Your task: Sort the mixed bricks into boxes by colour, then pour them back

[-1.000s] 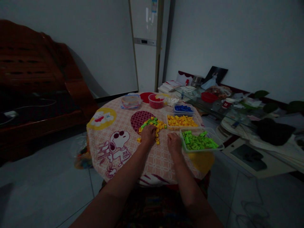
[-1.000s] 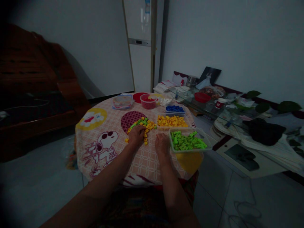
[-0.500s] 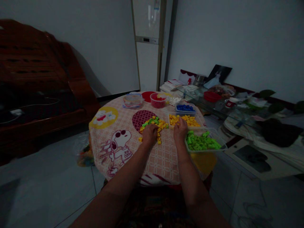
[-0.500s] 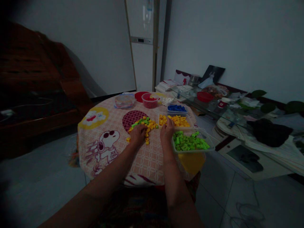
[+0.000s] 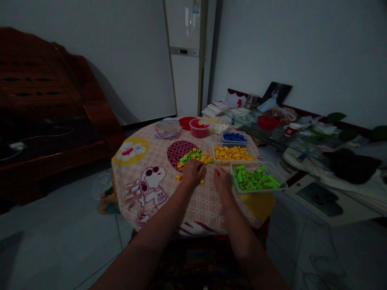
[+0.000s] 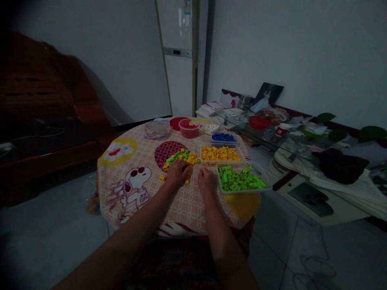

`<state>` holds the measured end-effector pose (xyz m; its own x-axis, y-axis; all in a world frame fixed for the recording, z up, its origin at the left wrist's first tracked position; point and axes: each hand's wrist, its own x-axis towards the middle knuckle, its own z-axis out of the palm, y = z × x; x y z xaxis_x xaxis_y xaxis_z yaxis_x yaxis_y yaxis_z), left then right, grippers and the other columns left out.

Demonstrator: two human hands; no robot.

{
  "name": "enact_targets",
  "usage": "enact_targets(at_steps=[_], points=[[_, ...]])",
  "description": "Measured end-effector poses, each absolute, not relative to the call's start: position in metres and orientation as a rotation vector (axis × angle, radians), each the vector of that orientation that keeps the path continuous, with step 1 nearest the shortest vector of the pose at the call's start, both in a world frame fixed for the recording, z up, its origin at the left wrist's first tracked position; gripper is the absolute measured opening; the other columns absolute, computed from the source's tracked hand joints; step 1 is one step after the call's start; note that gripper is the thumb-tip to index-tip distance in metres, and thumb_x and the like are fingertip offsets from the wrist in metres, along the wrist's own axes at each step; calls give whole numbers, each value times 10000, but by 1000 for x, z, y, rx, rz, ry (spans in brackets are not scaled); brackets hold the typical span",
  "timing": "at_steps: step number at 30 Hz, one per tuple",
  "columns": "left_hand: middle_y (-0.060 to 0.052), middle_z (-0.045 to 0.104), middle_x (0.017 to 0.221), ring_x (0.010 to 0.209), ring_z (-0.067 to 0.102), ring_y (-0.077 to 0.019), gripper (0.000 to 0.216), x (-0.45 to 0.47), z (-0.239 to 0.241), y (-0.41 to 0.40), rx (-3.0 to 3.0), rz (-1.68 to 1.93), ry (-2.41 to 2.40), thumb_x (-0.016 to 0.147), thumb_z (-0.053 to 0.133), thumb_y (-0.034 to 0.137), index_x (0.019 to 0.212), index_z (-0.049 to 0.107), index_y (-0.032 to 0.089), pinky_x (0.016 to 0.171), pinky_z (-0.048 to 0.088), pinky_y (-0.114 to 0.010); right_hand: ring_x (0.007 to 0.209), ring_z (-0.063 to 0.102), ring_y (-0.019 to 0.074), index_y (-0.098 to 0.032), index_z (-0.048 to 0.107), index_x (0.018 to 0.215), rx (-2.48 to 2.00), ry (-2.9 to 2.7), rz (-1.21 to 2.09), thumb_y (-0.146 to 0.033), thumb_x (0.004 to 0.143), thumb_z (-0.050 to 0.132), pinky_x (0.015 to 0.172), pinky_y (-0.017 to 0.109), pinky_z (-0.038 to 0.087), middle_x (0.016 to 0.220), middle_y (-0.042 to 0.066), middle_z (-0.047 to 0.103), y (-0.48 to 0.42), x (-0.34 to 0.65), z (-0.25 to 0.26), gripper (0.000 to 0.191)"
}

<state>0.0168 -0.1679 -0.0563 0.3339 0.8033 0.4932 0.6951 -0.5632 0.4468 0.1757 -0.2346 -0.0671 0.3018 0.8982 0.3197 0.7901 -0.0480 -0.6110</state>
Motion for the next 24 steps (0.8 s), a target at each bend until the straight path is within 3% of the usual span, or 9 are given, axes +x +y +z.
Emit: enact_targets(at_steps=[4,12,17,24], points=[[-110,733,982,1029,597,-279,207,25,-52,-171,2470,948,1452,888,613,317,978,747,187,938,440,-405,820,684,199,-229,750,982,-1784,-1529,202,-208,898,511,764,265,472,912,65,764,-245,177,-71,254],[-106,744,942,1028,614,-286,152,36,-43,-171,2392,881,1637,878,586,226,902,734,206,928,395,-420,810,676,184,-241,756,937,-1663,-1443,272,-212,862,518,766,252,488,869,37,753,-248,182,-82,251],[-108,740,935,1031,611,-300,154,37,-43,-171,2434,858,1652,874,622,322,885,722,207,912,391,-424,795,673,190,-227,760,918,-1619,-1381,328,-218,833,504,746,265,499,850,29,749,-244,185,-85,270],[-99,742,968,1016,619,-279,171,37,-48,-171,2393,926,1645,871,610,284,982,714,207,930,392,-418,783,661,180,-215,761,931,-1573,-1364,345,-236,829,498,747,260,495,852,27,747,-241,186,-89,283]])
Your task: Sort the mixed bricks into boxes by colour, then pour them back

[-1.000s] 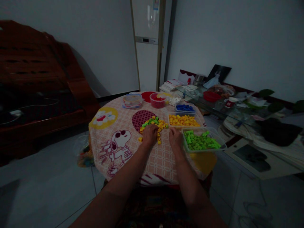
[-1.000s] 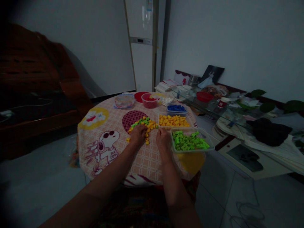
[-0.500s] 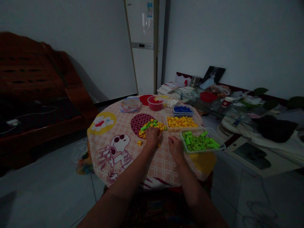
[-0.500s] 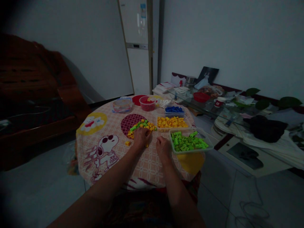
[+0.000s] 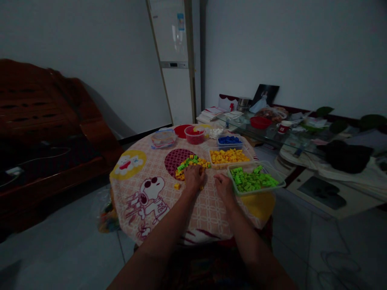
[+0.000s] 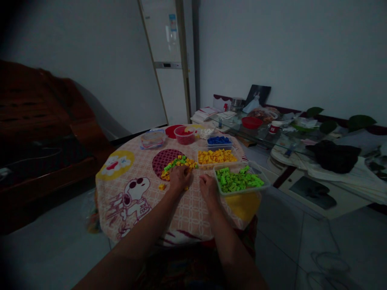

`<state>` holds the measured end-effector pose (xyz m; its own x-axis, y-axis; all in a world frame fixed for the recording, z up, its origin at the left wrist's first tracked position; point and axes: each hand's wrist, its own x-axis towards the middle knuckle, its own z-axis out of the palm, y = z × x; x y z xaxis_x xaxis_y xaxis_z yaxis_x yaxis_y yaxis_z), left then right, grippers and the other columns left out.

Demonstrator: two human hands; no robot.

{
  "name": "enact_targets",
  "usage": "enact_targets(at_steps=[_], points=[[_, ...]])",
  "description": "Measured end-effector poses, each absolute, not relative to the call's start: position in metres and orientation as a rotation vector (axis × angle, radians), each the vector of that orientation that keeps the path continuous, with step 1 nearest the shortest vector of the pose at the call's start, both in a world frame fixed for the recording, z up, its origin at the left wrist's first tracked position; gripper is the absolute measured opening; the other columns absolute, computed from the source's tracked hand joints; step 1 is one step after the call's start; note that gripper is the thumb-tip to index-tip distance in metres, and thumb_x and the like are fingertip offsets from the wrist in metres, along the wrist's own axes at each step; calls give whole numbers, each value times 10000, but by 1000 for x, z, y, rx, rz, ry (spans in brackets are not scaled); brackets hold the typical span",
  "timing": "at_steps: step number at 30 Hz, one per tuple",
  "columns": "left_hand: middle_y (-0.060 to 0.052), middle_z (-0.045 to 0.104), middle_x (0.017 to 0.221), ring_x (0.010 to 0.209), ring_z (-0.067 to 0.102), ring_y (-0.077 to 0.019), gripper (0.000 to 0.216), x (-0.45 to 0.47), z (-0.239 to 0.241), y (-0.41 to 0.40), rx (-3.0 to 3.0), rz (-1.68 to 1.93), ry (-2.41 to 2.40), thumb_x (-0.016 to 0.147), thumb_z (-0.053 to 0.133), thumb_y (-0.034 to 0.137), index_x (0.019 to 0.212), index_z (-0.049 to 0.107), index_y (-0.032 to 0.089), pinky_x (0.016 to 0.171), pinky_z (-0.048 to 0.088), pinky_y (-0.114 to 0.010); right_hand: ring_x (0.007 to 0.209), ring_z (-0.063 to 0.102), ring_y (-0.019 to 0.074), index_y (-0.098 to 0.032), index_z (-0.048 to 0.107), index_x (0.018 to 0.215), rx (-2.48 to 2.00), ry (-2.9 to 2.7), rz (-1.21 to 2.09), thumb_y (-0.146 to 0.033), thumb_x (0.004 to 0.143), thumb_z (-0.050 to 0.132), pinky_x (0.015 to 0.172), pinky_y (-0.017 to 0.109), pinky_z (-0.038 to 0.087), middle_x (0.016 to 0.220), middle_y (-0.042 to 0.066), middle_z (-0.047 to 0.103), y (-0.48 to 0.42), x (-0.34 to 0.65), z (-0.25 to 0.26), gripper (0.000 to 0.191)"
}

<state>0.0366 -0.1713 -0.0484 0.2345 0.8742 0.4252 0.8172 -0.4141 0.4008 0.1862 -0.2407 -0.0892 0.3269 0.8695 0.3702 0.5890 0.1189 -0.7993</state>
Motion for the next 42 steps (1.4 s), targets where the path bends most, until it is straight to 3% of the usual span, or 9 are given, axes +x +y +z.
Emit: enact_targets(at_steps=[11,16,21,26,31,37,42], points=[[-111,745,1123,1073,658,-261,280,61,-34,-157,2292,1125,1307,863,590,197,1112,717,187,999,481,-416,726,642,188,-207,738,820,-1612,-1335,367,-237,792,509,716,269,473,761,21,724,-223,184,-77,233],[-104,736,1178,962,700,-202,412,82,-30,-139,2057,1199,1120,831,567,100,1223,674,169,938,556,-375,728,644,193,-203,726,810,-1565,-1339,394,-240,781,499,698,272,471,753,26,717,-223,185,-81,233],[-138,678,1294,1060,697,-194,486,75,-36,-139,2009,1224,988,856,523,89,1330,613,153,933,565,-333,748,651,190,-210,729,825,-1557,-1338,418,-252,786,517,733,274,487,781,21,724,-224,186,-82,220],[-107,737,1163,1061,684,-222,337,40,-37,-145,2040,1293,1262,892,506,170,1164,706,162,968,536,-381,732,651,186,-210,746,869,-1535,-1311,437,-253,791,504,724,270,498,784,16,725,-227,185,-81,258],[-85,765,1042,978,694,-232,246,8,-45,-160,2134,1152,1481,900,540,250,1008,751,187,901,529,-361,744,657,185,-216,746,862,-1557,-1280,468,-228,770,510,716,264,508,788,7,731,-229,184,-80,254],[-94,735,1036,972,669,-234,250,7,-52,-185,2368,958,1420,908,562,316,1005,764,206,888,514,-355,763,666,193,-212,745,868,-1545,-1290,448,-236,772,497,727,273,518,807,18,734,-228,185,-85,267],[-103,713,1102,1043,647,-239,227,9,-53,-185,2428,944,1289,885,557,254,950,769,207,949,508,-366,768,667,200,-208,751,885,-1556,-1295,439,-243,763,499,744,282,520,796,21,734,-228,186,-85,281]])
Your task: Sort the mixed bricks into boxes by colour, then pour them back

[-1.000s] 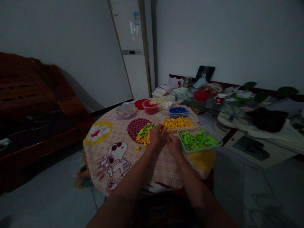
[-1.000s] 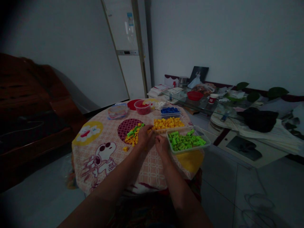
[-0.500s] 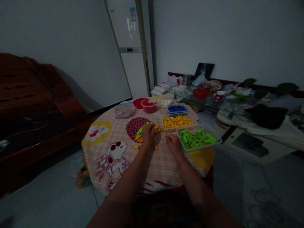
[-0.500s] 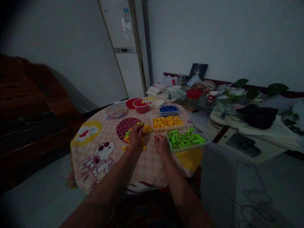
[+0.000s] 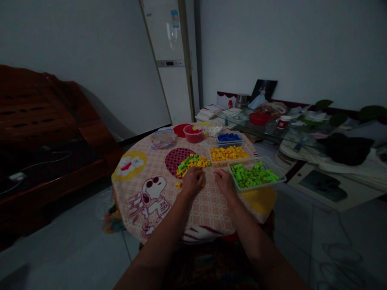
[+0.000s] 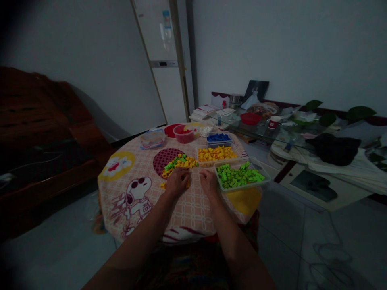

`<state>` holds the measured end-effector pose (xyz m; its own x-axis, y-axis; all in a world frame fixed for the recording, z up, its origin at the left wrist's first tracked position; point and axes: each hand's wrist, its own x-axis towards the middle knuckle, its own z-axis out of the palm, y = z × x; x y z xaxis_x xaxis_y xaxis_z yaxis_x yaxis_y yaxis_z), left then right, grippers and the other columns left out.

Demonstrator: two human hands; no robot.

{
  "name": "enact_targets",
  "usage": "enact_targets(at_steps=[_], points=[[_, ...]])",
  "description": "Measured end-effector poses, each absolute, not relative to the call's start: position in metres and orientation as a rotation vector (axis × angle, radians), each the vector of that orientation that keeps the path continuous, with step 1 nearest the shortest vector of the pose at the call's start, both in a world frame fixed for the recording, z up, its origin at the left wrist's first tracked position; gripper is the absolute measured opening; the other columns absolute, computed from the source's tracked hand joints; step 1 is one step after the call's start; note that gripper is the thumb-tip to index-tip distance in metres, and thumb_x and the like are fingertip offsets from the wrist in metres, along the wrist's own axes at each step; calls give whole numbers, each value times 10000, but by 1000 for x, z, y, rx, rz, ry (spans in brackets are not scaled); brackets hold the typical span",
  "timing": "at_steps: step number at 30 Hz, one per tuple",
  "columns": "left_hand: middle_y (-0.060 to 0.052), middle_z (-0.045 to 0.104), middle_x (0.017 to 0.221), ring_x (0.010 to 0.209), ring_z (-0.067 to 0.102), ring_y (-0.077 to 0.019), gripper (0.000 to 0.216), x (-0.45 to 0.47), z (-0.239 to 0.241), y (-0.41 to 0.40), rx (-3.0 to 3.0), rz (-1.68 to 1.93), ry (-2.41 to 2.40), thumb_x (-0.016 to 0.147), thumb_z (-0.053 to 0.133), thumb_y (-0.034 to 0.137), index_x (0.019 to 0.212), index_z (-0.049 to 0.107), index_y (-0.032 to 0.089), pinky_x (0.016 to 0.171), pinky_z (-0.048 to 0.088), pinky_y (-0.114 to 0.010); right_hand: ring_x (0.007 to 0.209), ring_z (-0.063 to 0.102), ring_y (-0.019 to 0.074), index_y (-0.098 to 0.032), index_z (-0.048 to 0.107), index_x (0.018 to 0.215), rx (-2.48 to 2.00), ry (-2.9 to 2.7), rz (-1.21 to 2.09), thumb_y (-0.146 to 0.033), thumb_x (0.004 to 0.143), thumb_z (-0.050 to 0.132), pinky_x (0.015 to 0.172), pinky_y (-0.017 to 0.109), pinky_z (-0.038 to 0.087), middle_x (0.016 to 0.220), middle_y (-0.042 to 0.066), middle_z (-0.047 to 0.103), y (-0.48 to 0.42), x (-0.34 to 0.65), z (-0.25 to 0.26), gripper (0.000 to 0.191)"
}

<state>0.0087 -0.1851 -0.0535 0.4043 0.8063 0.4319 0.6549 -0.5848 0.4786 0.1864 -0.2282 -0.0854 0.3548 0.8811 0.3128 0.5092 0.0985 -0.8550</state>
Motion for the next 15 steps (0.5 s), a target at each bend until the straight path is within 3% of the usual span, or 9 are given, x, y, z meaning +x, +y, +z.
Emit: enact_targets(at_steps=[4,10,15], points=[[-110,712,1126,1077,643,-246,232,7,-55,-184,2452,943,1220,888,562,256,993,761,202,990,497,-383,770,666,202,-204,750,890,-1530,-1310,437,-264,771,497,737,280,516,790,28,730,-230,187,-84,286],[-92,727,1020,972,666,-226,205,9,-49,-191,2478,892,1192,879,609,331,975,750,217,902,511,-349,749,661,195,-202,752,891,-1549,-1330,424,-250,777,504,750,288,515,825,31,746,-232,185,-81,276],[-79,743,1041,977,681,-209,271,10,-52,-189,2413,873,1116,838,607,266,1067,739,207,922,520,-333,734,660,187,-213,754,879,-1581,-1331,414,-238,779,534,709,272,505,809,18,747,-232,184,-80,243]])
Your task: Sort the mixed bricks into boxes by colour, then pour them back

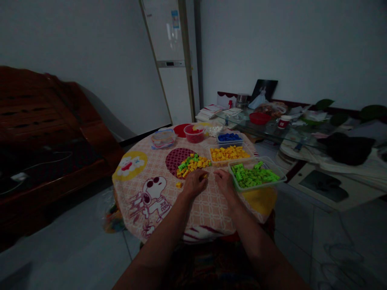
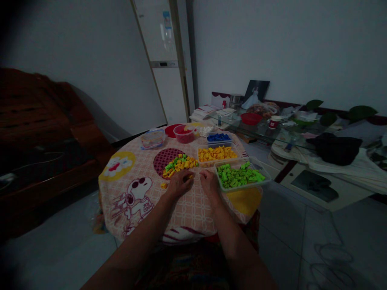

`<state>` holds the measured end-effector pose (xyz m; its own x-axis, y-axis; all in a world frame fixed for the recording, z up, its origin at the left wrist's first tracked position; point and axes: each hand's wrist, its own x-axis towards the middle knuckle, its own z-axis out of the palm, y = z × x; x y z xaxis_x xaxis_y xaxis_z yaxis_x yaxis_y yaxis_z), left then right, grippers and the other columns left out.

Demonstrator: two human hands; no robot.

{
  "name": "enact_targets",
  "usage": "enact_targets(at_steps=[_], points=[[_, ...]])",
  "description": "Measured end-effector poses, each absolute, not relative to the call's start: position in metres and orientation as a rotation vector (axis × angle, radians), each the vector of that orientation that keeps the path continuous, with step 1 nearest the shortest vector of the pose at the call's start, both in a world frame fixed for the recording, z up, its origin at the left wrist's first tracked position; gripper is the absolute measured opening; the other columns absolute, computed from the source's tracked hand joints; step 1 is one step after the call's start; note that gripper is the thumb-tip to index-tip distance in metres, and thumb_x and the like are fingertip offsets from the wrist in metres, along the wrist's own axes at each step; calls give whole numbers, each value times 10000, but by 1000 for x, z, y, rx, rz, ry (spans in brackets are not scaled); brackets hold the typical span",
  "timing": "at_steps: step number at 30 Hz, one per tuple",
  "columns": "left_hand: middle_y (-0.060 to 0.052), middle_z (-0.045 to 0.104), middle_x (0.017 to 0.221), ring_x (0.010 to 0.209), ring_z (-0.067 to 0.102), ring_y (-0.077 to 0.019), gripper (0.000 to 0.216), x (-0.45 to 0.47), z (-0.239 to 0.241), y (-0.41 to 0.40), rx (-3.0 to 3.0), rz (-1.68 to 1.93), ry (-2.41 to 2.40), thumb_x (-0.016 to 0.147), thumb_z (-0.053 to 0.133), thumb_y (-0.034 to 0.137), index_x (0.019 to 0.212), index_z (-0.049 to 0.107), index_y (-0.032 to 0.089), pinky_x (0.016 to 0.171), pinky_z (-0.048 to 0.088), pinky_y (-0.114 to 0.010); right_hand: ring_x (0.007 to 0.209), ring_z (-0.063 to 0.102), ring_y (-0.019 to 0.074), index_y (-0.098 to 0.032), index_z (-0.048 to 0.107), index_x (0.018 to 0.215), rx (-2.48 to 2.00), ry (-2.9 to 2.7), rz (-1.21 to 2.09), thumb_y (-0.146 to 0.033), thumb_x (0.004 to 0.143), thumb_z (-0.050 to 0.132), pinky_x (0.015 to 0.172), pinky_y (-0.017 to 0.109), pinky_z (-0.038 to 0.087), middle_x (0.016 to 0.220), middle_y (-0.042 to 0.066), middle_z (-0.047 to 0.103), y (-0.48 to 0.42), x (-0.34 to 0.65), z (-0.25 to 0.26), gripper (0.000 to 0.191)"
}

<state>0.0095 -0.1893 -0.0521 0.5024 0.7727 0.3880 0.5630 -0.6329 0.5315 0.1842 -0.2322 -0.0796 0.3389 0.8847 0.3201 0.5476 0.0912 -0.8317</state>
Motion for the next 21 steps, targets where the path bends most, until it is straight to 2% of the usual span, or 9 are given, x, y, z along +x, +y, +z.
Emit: enact_targets(at_steps=[3,6,12,15,21], points=[[-81,750,1126,1014,692,-215,361,9,-56,-185,2355,888,1140,820,619,232,1167,714,207,947,529,-345,758,683,187,-234,765,911,-1620,-1366,433,-244,803,577,706,267,501,829,12,762,-234,182,-77,216],[-90,752,1154,1033,700,-222,438,9,-59,-183,2348,890,1149,828,633,233,1263,673,204,965,530,-358,792,697,183,-256,769,1028,-1651,-1499,413,-246,812,648,756,268,501,903,14,779,-239,178,-71,248],[-90,739,1214,1083,693,-226,473,9,-58,-184,2401,888,1085,836,635,211,1308,651,214,1002,516,-370,900,706,205,-283,731,1190,-1721,-1722,256,-218,844,658,828,285,484,1068,41,776,-242,173,-65,360],[-93,741,1208,1085,691,-226,472,9,-57,-185,2405,887,1077,835,635,196,1306,653,205,1005,511,-365,951,705,220,-278,721,1201,-1741,-1768,213,-239,871,640,832,289,477,1135,60,762,-241,172,-66,342],[-106,729,1215,1103,674,-230,399,11,-62,-184,2438,964,1031,894,599,264,1284,648,196,1003,504,-376,940,713,210,-278,724,1141,-1785,-1743,218,-247,893,620,824,279,476,1109,38,772,-241,172,-67,271]])
